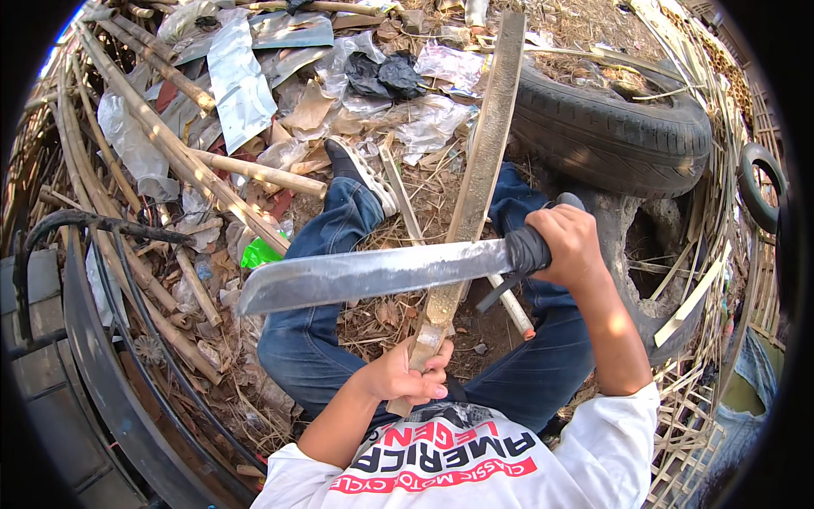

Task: The person whittles bamboo slats using a machete and then secures them together by hand and with a hammer to form a structural joint.

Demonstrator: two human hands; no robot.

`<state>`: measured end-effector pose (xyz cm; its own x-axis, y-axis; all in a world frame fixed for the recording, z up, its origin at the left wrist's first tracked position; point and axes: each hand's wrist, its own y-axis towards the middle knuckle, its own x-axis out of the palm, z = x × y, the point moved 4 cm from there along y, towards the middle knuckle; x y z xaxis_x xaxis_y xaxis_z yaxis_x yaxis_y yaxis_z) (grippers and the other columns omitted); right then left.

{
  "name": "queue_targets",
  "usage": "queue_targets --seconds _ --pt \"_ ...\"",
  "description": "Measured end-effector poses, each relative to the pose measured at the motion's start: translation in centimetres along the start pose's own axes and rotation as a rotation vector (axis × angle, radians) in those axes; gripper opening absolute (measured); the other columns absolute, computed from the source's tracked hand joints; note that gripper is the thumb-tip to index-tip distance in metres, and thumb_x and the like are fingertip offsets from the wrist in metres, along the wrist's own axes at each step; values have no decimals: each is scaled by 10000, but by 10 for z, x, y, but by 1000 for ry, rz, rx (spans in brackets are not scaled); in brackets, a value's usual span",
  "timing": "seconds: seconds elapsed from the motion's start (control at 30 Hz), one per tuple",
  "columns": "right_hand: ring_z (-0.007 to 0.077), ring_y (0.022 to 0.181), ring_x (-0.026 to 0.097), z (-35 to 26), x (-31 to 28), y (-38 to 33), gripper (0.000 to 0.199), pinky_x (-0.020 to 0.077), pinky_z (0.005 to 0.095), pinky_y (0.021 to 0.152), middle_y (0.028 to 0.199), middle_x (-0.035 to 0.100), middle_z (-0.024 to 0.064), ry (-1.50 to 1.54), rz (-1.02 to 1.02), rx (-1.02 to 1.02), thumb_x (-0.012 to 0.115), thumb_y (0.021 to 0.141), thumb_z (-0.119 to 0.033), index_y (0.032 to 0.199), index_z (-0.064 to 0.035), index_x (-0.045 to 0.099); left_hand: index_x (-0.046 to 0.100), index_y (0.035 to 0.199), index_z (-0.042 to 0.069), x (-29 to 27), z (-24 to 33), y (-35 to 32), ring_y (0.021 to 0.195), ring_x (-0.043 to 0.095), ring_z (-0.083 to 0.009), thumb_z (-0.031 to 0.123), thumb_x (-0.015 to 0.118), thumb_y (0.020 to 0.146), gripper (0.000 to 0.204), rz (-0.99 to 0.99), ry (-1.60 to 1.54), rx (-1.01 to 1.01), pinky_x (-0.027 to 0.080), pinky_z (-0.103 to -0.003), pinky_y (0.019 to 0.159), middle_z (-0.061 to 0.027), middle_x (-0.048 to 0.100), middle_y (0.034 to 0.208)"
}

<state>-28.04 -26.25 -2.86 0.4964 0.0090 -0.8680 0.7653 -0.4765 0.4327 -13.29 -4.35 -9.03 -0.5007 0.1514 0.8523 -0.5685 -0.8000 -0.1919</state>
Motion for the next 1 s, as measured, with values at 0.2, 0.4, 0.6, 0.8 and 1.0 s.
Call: queue_targets --seconds 0.2,0.4,0.6,0.8,1.0 --pt "289 628 630 -7 9 0 425 487 378 601 686 625 73 -102 -38 59 765 460 -105 835 -95 566 302 793 156 -9 -3 7 442 249 -18 -141 572 803 401 125 -112 -17 186 -225 387 73 298 587" --pt "289 704 650 23 -7 22 493 496 393 640 727 643 73 -163 57 0 803 416 -139 840 -90 555 302 817 153 7 3 10 439 235 -7 -92 597 820 384 76 -113 -45 188 -207 385 85 307 588" --pt "284 670 650 -22 -10 19 487 500 379 632 718 640 82 1 33 -171 794 405 -144 833 -100 565 286 811 153 8 -3 -1 438 240 -9 -110 569 829 387 -57 -110 4 180 -206 389 80 284 584" --pt "309 673 647 11 -11 22 474 498 406 634 729 652 95 -175 68 89 783 450 -121 878 -99 582 291 808 151 13 9 16 446 229 -6 -107 581 817 388 39 -166 -10 171 -208 389 80 294 592" --pt "310 730 652 56 -31 49 470 498 401 677 774 668 90 -308 115 21 789 472 -122 885 -86 568 294 811 154 22 18 17 433 228 -7 -103 591 806 393 7 -225 -36 169 -209 376 78 295 580"
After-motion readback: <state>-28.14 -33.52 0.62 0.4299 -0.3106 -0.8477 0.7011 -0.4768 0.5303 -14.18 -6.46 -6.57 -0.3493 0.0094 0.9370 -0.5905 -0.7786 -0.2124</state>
